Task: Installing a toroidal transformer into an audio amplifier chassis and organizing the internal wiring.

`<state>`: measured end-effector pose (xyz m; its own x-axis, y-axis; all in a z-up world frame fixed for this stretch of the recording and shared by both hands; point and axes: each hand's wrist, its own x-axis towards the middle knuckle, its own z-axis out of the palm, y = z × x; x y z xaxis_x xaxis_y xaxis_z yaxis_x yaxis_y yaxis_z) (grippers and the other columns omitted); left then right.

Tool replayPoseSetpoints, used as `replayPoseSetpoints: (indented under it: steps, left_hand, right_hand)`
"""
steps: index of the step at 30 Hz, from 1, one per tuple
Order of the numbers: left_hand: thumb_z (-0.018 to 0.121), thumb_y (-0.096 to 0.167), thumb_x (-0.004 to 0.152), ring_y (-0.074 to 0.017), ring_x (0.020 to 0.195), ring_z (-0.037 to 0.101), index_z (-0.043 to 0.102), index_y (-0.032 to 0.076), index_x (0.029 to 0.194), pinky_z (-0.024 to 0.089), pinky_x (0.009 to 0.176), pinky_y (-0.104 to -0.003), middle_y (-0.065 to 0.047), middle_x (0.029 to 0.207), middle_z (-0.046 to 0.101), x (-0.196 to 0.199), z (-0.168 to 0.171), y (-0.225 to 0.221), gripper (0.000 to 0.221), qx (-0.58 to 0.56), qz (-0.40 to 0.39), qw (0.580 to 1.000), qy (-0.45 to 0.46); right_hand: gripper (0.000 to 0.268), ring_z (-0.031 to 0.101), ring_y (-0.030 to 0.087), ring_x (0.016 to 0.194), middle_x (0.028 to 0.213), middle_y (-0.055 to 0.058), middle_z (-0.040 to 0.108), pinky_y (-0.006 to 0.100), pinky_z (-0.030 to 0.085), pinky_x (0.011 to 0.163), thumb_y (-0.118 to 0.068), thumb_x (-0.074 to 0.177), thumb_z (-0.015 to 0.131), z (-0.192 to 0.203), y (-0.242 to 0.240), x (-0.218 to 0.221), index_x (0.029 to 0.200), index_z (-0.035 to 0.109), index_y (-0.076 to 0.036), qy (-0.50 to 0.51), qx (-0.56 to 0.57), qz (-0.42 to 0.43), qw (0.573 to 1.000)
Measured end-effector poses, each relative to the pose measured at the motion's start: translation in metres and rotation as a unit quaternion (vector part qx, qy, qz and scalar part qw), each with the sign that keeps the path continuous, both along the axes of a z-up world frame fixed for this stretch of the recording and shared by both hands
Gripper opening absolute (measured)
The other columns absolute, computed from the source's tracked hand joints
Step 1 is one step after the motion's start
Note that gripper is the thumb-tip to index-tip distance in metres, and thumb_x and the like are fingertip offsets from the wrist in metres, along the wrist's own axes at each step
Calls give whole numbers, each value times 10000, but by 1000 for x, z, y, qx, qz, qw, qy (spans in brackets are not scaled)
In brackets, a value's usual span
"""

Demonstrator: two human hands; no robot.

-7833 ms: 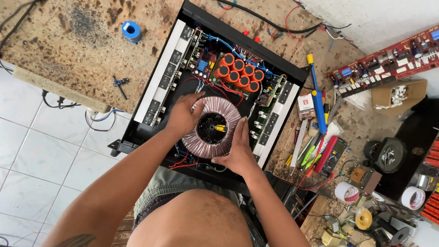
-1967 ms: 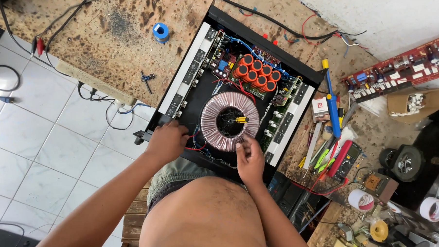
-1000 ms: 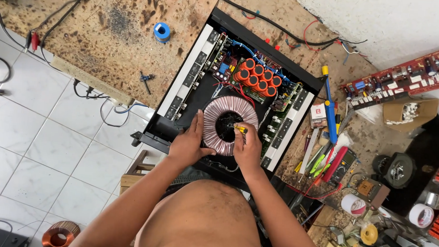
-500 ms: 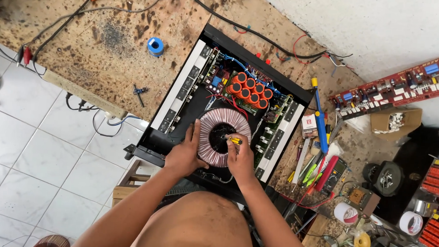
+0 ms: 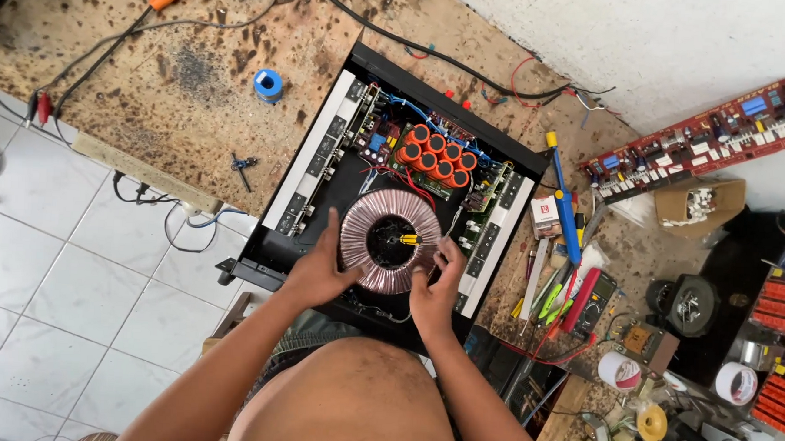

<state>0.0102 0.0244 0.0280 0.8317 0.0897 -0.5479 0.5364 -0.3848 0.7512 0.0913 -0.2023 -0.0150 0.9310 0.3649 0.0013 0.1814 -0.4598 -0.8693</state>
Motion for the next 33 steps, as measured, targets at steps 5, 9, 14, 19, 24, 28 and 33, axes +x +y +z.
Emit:
replayPoseSetpoints:
  steps: [5,9,14,19,24,28,33]
  left_hand:
    - [397,407,1086,-446,1476,367,301,92,1631,297,1217,-559,-274,1567,412,15,-46,12,637,-38,110,991,-71]
    - [327,374,1115,-423,1464,400,388,64,1592,296,1228,-532,-260,1545,454,42,-59,20,573,-86,111,985,-103]
    - [233,678,1069,-399,1572,141,374,238,1614,81,1309,-488,-247,1682,204,69,-95,16,715,-73,131,987,61]
    - [547,567,1046,-445,1273,532,639,53,1398,364,1142,-501,-260,1263,602,68,-137,-3,630,44,189,979,-69]
    - [574,503,1061,-459,1192,587,694,16,1324,414,1087,-487,-280,1148,659,68,-113,-12,566,56,229,968,-89]
    - [554,473,1082,-457,1221,563,676,-12,1333,390,1118,-492,-281,1183,639,73,-92,-14,560,43,255,962,-89]
    - [576,416,1085,-437,1210,575,684,-4,1329,404,1100,-477,-267,1169,645,65,-96,-14,497,61,253,960,-108]
  right_hand:
    - [1289,4,586,1503,1610,355,-137,754,163,1175,-277,859,850,31,13,-20,1611,-169,-36,183,-87,-12,979]
    - [1188,106,525,1536,1630,369,-64,639,199,1250,-441,911,746,13,21,-31,1618,-88,23,357,-39,-170,917]
    - [759,406,479,1431,1571,279,326,640,440,1109,-531,1060,432,41,53,-16,1578,300,7,496,200,-365,762]
    - [661,539,388,1220,1315,208,507,638,478,1006,-495,976,645,15,53,-15,1342,513,38,463,205,-437,744]
    - [499,556,250,1048,1125,74,544,532,513,904,-378,910,782,1,45,-22,1224,594,-39,447,190,-455,747]
    - [518,546,234,1060,1143,83,530,491,519,900,-369,928,780,1,47,-21,1262,567,-34,440,179,-444,760]
    - [595,563,231,1120,1208,83,547,492,534,900,-434,945,753,-38,33,-39,1343,533,-52,433,143,-425,782]
